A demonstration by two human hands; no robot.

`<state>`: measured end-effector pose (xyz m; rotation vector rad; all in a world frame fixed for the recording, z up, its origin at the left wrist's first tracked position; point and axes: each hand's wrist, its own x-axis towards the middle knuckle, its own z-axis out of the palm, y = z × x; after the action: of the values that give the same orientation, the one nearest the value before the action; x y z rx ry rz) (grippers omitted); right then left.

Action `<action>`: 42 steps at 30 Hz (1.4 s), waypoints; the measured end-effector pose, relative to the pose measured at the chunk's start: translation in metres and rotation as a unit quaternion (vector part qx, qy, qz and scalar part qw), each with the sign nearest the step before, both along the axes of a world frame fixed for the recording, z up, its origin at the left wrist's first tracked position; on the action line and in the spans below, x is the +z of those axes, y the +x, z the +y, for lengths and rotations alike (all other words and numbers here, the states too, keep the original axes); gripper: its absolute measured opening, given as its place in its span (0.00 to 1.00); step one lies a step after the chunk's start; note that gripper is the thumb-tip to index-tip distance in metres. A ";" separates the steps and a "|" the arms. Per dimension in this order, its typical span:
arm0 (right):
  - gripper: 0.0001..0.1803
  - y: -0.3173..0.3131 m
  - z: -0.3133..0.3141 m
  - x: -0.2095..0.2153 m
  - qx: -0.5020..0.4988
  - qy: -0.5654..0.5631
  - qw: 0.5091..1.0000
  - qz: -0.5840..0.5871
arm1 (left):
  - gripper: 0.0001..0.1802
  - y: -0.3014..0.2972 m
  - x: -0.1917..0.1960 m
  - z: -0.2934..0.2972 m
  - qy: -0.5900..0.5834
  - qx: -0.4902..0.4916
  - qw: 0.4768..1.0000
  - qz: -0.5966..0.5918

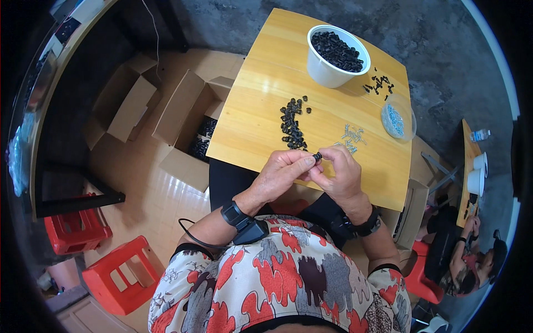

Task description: Assembling silver pins into small black plastic caps.

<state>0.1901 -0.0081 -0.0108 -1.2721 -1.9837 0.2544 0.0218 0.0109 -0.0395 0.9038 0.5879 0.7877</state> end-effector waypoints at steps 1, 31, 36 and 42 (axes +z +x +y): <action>0.20 -0.001 0.001 -0.001 0.002 0.040 0.999 -0.021 | 0.14 0.001 -0.002 0.000 0.000 0.000 1.000 -0.007; 0.07 -0.015 -0.006 -0.031 0.013 -0.302 0.925 0.228 | 0.12 -0.051 -0.011 0.004 0.016 0.023 0.996 0.090; 0.06 0.015 -0.013 -0.038 -0.006 -0.276 0.959 0.062 | 0.09 -0.133 -0.018 0.027 0.038 0.295 0.938 0.176; 0.06 0.037 -0.010 -0.038 -0.054 -0.261 0.963 0.031 | 0.17 -0.206 -0.068 0.056 -0.022 0.428 0.873 0.234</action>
<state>0.2269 -0.0182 -0.0491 -1.6674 -1.8456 0.7933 -0.1843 0.0672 -0.1079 0.7771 1.4898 1.3466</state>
